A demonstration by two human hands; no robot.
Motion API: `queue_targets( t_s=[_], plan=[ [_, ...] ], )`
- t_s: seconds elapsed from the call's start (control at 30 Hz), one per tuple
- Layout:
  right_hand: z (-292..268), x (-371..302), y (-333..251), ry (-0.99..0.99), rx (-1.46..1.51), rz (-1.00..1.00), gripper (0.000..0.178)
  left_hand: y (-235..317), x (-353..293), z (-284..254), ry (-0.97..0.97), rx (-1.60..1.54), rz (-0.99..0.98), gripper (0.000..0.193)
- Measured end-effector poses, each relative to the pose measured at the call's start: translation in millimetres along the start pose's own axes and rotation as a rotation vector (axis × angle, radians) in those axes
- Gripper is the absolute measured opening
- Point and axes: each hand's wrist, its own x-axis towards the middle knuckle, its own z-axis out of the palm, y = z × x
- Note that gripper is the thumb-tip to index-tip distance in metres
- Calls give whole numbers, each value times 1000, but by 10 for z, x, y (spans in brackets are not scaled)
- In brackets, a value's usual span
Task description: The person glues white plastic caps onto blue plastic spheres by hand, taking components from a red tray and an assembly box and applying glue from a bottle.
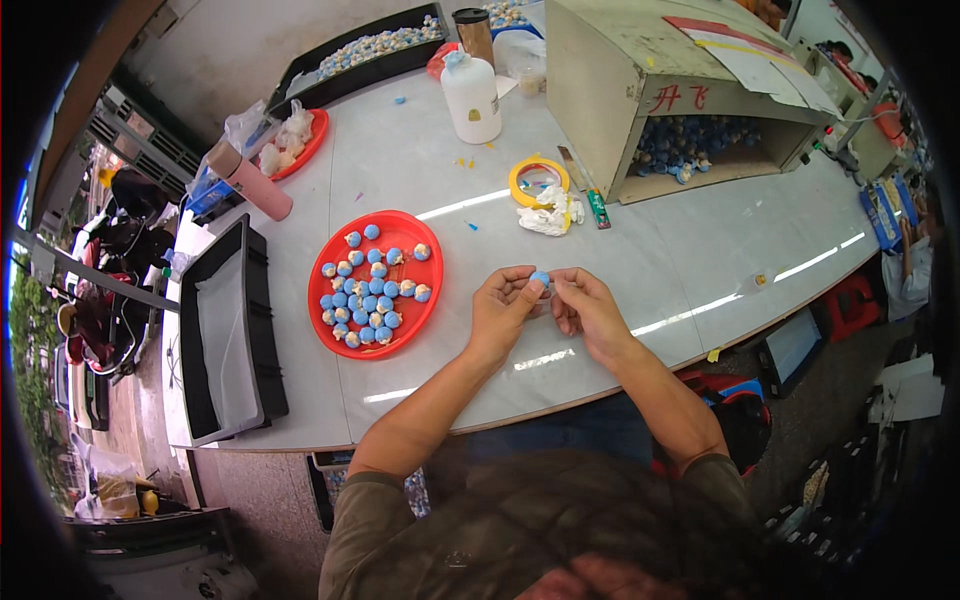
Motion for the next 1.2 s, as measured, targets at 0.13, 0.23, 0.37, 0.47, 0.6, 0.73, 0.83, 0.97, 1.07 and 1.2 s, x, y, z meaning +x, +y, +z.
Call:
queue_targets(
  t_s=[0.13, 0.23, 0.37, 0.47, 0.6, 0.73, 0.83, 0.97, 1.07, 1.2],
  plan=[
    [-66, 23, 70, -48, -48, -90, 27, -70, -2, 3, -64, 23, 53, 31],
    [-175, 38, 8, -111, -45, -110, 24, -32, 19, -43, -90, -75, -24, 33],
    [-293, 67, -82, -164, -160, -107, 22, 50, 33, -113, -159, 95, -111, 33],
    [-332, 83, -150, -209, -312, -113, 19, 73, 40, -93, -214, 146, -133, 31],
    [-334, 110, -134, -230, -412, -116, 17, 62, 32, -81, -215, 216, -126, 27],
    [-315, 134, -66, -246, -417, -137, 15, -52, 75, -161, -220, 184, -87, 25],
    [-330, 160, -6, -233, -439, -153, 14, -74, 93, -170, -224, 276, -66, 22],
    [-327, 167, 21, -226, -481, -171, 13, -134, 109, -176, -212, 300, -61, 21],
    [-328, 171, 58, -215, -503, -200, 12, -155, 88, -170, -199, 311, -38, 20],
    [-348, 191, 105, -209, -510, -238, 11, -170, 71, -156, -176, 340, -20, 19]
  ],
)
